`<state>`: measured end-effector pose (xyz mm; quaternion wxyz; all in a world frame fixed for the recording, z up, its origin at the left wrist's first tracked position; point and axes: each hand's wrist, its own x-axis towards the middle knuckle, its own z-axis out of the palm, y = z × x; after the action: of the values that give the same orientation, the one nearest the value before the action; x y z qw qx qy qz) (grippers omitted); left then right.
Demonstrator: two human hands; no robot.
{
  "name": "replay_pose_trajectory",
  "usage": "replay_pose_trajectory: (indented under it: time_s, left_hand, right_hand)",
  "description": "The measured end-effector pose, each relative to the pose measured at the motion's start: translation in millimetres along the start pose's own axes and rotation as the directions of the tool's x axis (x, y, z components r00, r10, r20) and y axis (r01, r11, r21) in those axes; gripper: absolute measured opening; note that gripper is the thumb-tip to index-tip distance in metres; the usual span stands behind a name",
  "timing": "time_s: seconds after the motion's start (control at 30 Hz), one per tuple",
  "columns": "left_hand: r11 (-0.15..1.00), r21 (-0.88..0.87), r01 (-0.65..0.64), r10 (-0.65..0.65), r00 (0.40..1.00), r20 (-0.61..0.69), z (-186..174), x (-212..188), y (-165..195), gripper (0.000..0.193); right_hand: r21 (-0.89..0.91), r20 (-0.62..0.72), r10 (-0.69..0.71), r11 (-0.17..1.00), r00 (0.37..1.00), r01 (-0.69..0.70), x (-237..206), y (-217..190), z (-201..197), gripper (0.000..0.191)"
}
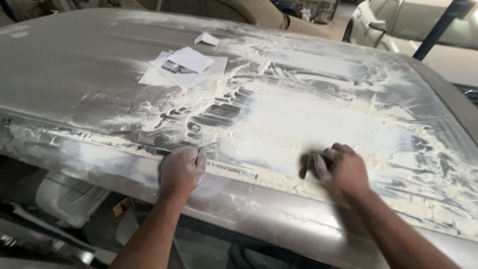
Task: The person sands a white-painted section on the roof of a silver car using a sanding block held in both hands. The person moves the block back and forth across the surface, generating white dust. The camera remains in a first-person view focused on the hands and the roof throughout.
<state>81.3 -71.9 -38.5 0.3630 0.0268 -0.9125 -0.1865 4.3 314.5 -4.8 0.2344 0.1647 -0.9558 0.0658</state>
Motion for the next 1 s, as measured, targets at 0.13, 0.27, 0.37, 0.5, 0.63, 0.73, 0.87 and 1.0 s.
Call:
replay_pose_trajectory:
  time_s: [0.13, 0.27, 0.37, 0.5, 0.63, 0.73, 0.87, 1.0]
  left_hand:
    - [0.999, -0.022, 0.044, -0.041, 0.991, 0.125, 2, -3, -2, 0.039]
    - [0.996, -0.056, 0.068, -0.062, 0.992, 0.108, 2, -5, -1, 0.037]
    - [1.000, -0.008, 0.006, -0.005, 0.999, 0.041, 1, -4, 1, 0.038]
    - [0.999, 0.022, 0.032, -0.034, 0.995, 0.096, -2, -1, 3, 0.042]
    - [0.989, -0.035, 0.143, -0.135, 0.976, 0.173, -2, -1, 3, 0.039]
    - [0.996, -0.020, 0.086, -0.084, 0.991, 0.107, -1, -1, 1, 0.036]
    - [0.997, 0.044, 0.061, -0.065, 0.994, 0.090, 0, 0, -1, 0.037]
    - [0.996, -0.025, 0.090, -0.087, 0.991, 0.098, -1, 1, -1, 0.037]
  right_hand:
    - [0.041, 0.040, 0.102, 0.994, 0.994, -0.103, 8, -12, -2, 0.037]
    - [-0.008, 0.029, 0.099, 0.995, 0.995, -0.099, 3, -8, 4, 0.034]
    - [0.008, 0.035, 0.017, 1.000, 0.999, -0.018, -5, 0, 6, 0.035]
    - [0.043, 0.027, 0.035, 0.998, 0.999, -0.036, 15, -9, 7, 0.034]
    - [-0.063, -0.095, -0.026, 0.998, 0.995, 0.020, 21, -15, 2, 0.037]
    - [-0.038, -0.025, -0.034, 0.999, 0.999, 0.033, -1, -3, 1, 0.038]
    - [-0.038, 0.042, 0.035, 0.999, 0.998, -0.034, 3, 4, 8, 0.039]
    - [-0.020, -0.029, 0.045, 0.999, 0.999, -0.045, 25, -16, -5, 0.039]
